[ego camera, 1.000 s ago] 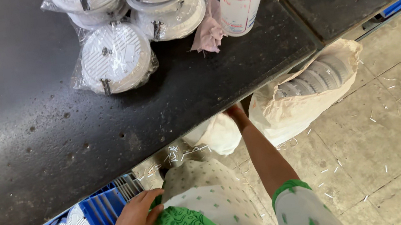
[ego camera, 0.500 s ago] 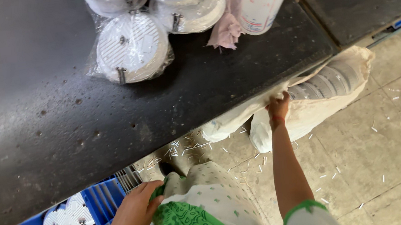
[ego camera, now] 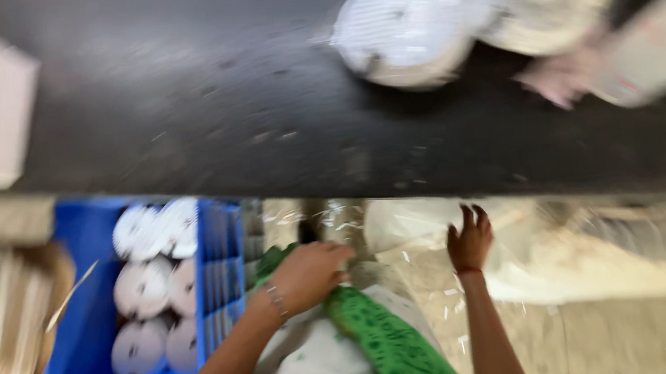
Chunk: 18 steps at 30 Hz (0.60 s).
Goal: The person wraps round LED light fixtures in clear plastic bags, twisting the bag closed around each unit. They then unfold a cardboard shipping box, place a white inner box inside it, and set a wrapped light fixture into the white box, preparing it for packing.
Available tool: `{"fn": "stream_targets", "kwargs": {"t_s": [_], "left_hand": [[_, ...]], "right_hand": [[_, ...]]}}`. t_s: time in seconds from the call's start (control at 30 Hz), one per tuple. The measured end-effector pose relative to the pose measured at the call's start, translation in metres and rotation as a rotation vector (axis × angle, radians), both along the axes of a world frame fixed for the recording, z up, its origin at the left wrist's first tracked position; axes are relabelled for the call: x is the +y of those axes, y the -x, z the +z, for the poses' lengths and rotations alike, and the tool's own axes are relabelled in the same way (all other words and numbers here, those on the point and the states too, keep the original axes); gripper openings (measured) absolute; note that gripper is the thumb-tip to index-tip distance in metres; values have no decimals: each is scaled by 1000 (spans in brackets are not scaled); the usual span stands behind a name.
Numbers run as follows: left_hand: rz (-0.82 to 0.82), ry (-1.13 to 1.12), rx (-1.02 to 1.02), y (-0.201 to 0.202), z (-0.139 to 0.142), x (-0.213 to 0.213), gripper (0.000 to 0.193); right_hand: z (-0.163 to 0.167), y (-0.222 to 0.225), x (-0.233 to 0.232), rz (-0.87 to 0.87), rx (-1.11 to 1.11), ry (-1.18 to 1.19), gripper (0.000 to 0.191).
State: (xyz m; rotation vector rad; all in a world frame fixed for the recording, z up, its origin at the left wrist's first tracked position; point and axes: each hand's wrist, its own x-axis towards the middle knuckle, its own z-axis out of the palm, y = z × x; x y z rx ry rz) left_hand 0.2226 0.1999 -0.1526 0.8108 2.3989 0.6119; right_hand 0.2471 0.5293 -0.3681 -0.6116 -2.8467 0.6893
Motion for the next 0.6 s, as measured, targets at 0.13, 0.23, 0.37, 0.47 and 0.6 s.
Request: {"fn": "stream_targets", "kwargs": {"t_s": [0.13, 0.23, 0.37, 0.47, 0.6], "left_hand": [[24, -21, 28, -18, -23, -18, 30], [131, -5, 35, -32, -37, -32, 29], [284, 2, 30, -52, -48, -56, 31], [324, 120, -17, -66, -54, -69, 32], [350, 86, -39, -72, -59, -78, 30]], "right_hand": [[1, 9, -14, 389, -472, -376, 82], [5, 14, -13, 335, -650, -499, 75], [12, 19, -24, 357, -425, -567, 60], [11, 21, -55, 471, -299, -437, 51], [5, 17, -112, 602, -230, -248, 48]]}}
